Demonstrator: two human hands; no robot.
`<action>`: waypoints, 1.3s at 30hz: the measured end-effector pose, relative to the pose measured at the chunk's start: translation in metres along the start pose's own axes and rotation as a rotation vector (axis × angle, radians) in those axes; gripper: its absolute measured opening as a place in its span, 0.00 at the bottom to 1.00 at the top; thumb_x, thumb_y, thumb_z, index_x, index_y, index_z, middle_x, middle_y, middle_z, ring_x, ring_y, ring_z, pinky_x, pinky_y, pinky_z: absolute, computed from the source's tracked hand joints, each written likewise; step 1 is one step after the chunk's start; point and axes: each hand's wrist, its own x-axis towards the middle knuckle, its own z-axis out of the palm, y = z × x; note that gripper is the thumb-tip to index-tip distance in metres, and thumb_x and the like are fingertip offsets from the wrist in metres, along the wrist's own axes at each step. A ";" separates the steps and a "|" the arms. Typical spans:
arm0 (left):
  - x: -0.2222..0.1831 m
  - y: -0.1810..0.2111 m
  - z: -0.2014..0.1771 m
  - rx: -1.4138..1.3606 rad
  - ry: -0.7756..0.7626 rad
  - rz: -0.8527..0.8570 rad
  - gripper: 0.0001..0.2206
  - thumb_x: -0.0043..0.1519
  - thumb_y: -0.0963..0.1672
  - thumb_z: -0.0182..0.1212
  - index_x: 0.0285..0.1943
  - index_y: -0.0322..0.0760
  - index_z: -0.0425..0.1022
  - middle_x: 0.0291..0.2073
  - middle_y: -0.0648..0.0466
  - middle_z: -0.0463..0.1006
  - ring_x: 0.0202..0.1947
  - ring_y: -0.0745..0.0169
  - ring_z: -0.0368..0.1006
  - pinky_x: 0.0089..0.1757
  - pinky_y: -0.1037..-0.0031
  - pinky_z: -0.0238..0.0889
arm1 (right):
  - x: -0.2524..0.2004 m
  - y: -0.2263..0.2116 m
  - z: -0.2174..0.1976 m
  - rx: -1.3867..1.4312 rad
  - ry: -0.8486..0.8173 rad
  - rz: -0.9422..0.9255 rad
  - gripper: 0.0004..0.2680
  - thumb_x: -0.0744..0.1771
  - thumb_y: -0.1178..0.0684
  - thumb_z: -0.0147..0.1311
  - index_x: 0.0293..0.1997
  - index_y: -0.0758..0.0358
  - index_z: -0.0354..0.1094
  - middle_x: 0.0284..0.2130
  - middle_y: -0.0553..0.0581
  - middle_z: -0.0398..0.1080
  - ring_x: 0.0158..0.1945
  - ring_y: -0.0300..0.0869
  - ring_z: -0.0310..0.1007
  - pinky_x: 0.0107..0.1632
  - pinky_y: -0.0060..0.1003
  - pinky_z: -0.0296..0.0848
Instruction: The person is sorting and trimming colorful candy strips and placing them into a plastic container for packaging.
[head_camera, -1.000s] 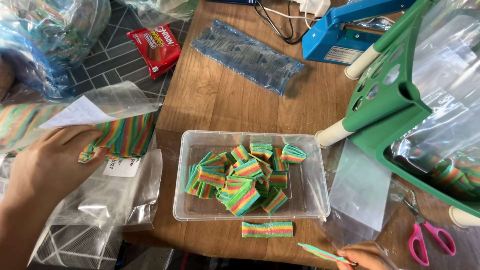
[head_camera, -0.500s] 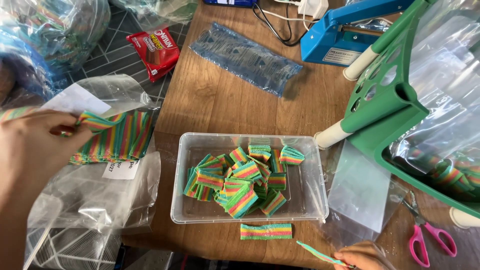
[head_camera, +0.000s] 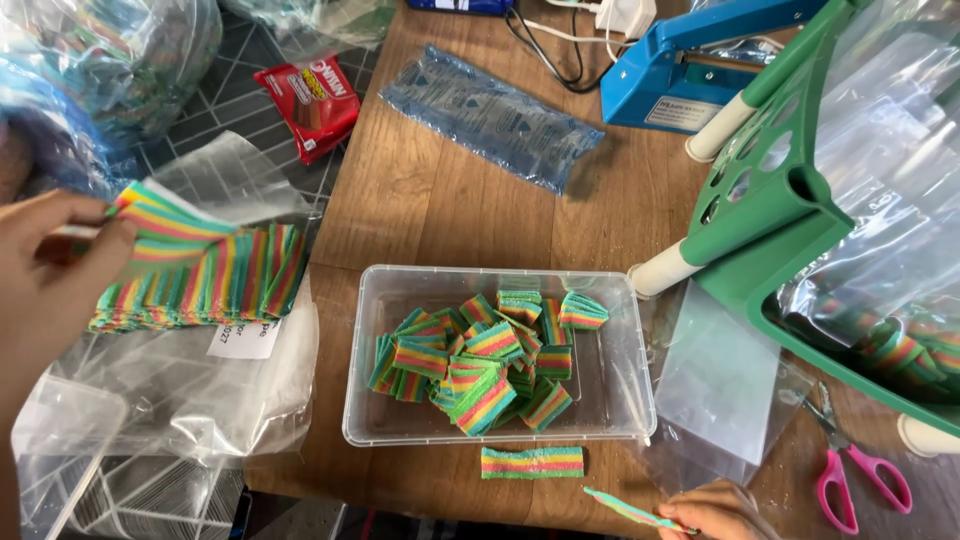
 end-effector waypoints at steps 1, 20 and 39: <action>-0.009 -0.008 0.001 -0.101 0.023 -0.035 0.04 0.80 0.35 0.63 0.60 0.23 0.73 0.56 0.40 0.73 0.49 0.50 0.75 0.46 0.70 0.66 | -0.010 0.012 -0.001 -0.047 -0.059 -0.005 0.08 0.55 0.49 0.71 0.33 0.48 0.82 0.30 0.40 0.82 0.36 0.30 0.82 0.47 0.31 0.76; -0.070 0.026 -0.009 0.761 -0.272 0.140 0.20 0.62 0.52 0.62 0.63 0.50 0.80 0.52 0.59 0.84 0.47 0.51 0.81 0.48 0.63 0.76 | 0.014 -0.044 -0.005 -0.003 0.073 -0.032 0.09 0.58 0.57 0.67 0.38 0.51 0.76 0.33 0.45 0.79 0.33 0.31 0.79 0.47 0.30 0.75; -0.057 0.044 0.012 0.921 -0.986 0.229 0.36 0.51 0.38 0.68 0.66 0.62 0.56 0.58 0.73 0.64 0.53 0.72 0.74 0.37 0.78 0.86 | 0.057 -0.116 -0.004 0.080 0.053 0.092 0.07 0.58 0.60 0.66 0.34 0.54 0.79 0.32 0.47 0.80 0.33 0.34 0.79 0.43 0.30 0.75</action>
